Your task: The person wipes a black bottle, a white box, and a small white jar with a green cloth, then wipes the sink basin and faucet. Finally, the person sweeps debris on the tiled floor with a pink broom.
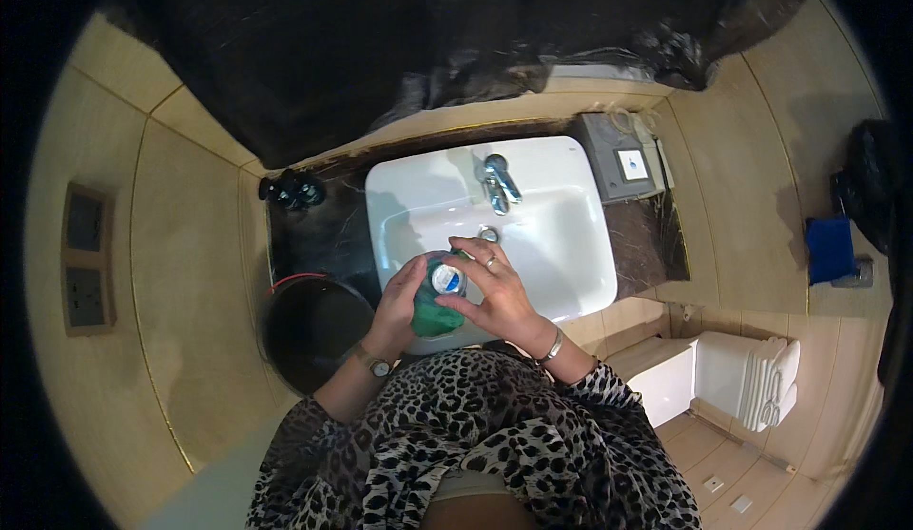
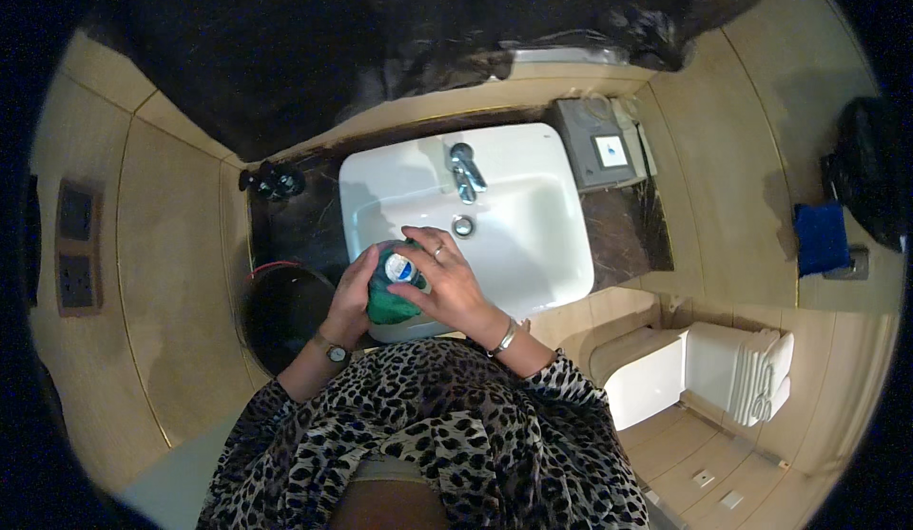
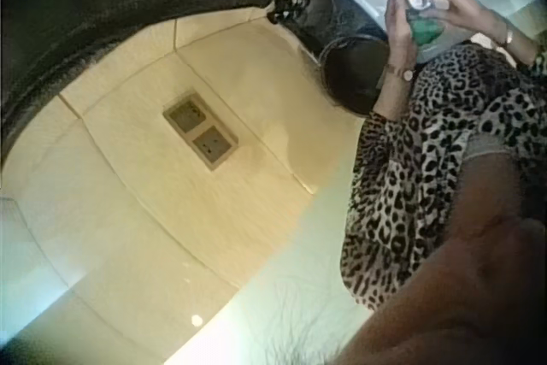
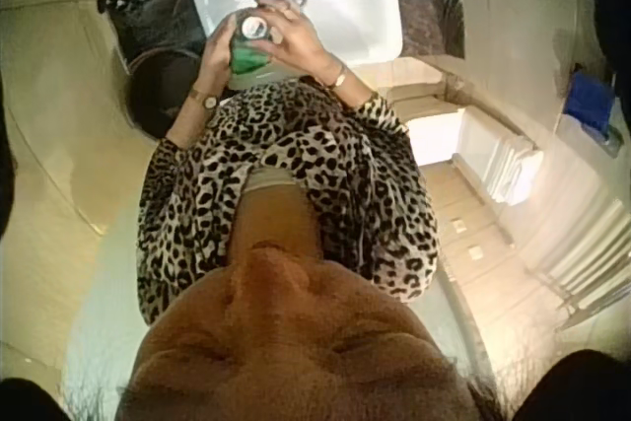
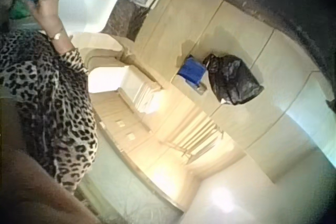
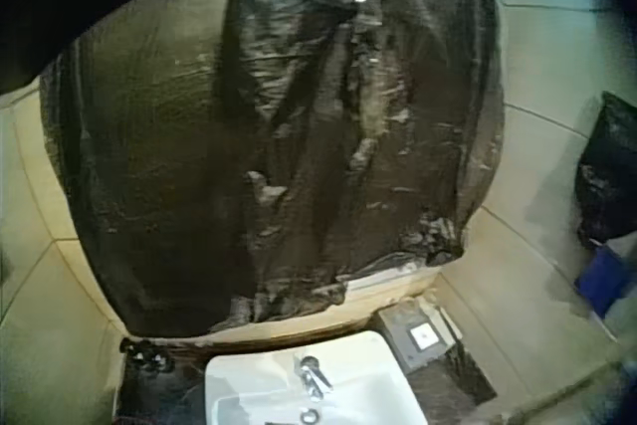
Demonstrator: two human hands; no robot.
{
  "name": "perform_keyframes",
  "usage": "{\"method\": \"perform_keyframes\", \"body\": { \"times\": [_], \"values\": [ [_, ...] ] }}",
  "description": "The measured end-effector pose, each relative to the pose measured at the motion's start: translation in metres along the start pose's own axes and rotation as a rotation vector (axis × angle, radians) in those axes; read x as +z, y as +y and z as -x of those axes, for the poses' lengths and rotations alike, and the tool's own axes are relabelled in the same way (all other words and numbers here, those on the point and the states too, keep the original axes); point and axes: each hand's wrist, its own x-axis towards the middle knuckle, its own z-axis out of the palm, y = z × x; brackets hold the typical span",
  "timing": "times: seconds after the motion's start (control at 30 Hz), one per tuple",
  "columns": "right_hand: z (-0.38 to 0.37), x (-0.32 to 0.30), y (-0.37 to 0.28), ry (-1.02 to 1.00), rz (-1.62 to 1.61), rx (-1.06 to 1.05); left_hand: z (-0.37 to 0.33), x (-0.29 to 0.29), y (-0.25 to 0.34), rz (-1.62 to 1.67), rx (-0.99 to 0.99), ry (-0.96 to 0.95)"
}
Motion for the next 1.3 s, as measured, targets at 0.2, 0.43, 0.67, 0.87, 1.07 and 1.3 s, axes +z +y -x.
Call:
{"method": "perform_keyframes", "body": {
  "times": [0.2, 0.43, 0.67, 0.87, 1.07, 1.3],
  "values": [
    [0.048, -0.05, 0.014, 0.051, -0.006, 0.174, -0.012, 0.052, -0.037, -0.178, -0.009, 0.044],
    [0.088, -0.102, 0.041, 0.232, -0.534, 0.426, -0.02, 0.121, -0.059, -0.231, -0.05, -0.097],
    [0.108, -0.132, 0.047, 0.206, -0.2, 0.293, -0.026, 0.156, -0.081, -0.031, -0.275, -0.218],
    [0.126, -0.157, 0.05, 0.175, -0.336, 0.339, -0.019, 0.188, -0.079, -0.249, -0.086, -0.171],
    [0.146, -0.15, 0.06, -0.003, -0.552, 0.544, -0.027, 0.19, -0.097, -0.136, 0.022, -0.024],
    [0.166, -0.173, 0.082, 0.102, -0.767, 0.732, -0.02, 0.19, -0.09, -0.279, 0.025, 0.1]
  ]
}}
